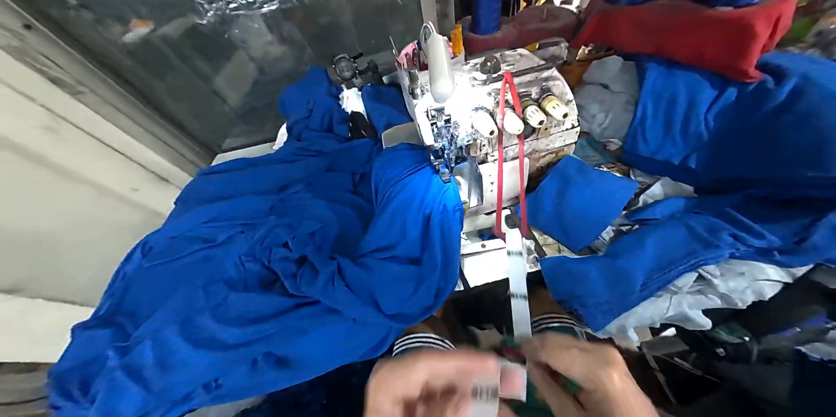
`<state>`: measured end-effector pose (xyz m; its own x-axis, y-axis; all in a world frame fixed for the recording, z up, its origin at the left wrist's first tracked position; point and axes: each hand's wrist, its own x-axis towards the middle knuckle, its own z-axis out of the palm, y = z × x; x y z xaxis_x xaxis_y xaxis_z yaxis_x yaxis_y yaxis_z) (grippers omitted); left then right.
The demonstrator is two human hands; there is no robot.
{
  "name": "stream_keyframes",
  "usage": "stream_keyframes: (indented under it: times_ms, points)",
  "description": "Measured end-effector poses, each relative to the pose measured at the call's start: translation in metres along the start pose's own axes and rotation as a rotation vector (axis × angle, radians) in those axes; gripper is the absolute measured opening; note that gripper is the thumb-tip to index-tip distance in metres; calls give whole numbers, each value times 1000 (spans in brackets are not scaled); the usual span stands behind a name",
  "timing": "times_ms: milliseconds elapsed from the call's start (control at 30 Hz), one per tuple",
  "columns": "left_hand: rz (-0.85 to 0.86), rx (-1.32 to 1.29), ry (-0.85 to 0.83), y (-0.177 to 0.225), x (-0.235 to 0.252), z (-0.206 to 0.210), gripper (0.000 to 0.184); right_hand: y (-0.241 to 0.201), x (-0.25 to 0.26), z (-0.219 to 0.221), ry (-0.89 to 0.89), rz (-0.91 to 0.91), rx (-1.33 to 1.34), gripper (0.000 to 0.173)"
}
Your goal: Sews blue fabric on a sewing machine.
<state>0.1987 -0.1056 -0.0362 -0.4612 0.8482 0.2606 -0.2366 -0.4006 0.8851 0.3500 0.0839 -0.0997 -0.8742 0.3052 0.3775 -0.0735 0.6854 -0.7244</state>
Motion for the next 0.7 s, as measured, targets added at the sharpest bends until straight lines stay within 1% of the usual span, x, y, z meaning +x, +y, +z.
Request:
stream_keyframes:
  times_ms: [33, 67, 100, 133, 167, 200, 267, 300, 367, 400, 433, 500, 567, 633, 700]
  points:
    - [-59, -20, 111, -20, 16, 2, 24, -4, -13, 5, -46, 124, 31, 18]
    - [-155, -28, 256, -44, 29, 4, 20, -3, -25, 11, -119, 265, 70, 22]
    - [-268, -25, 380, -68, 36, 4, 20, 2, -34, 17, -197, 395, 128, 30]
    - [-354, 5, 459, -88, 39, 3, 20, 6, -38, 22, -215, 486, 212, 37]
    - [-399, 44, 492, -100, 38, 2, 21, 6, -35, 24, -172, 533, 307, 38]
    - [-411, 70, 497, -105, 37, 1, 21, 4, -27, 25, -91, 547, 394, 38]
    - [-392, 73, 487, -105, 30, 3, 20, -2, -8, 26, 51, 521, 530, 35]
    - [-359, 70, 478, -103, 30, 4, 19, 0, 3, 30, 104, 472, 573, 31]
    - [-290, 111, 454, -97, 41, 1, 20, 7, 26, 37, 200, 395, 586, 23]
    - [-268, 171, 440, -93, 47, -2, 21, 8, 34, 40, 233, 401, 583, 21]
    - [-260, 272, 422, -87, 52, -5, 23, 9, 39, 41, 249, 429, 573, 20]
    - [-221, 585, 389, -71, 54, -13, 23, 12, 43, 42, 249, 516, 551, 21]
    - [-101, 931, 338, -58, 52, -21, 19, 15, 46, 43, 242, 569, 529, 23]
    - [2, 1217, 217, -51, 55, -25, 17, 18, 43, 46, 232, 569, 507, 24]
    - [19, 1488, 101, -56, 66, -24, 20, 21, 40, 50, 237, 550, 509, 24]
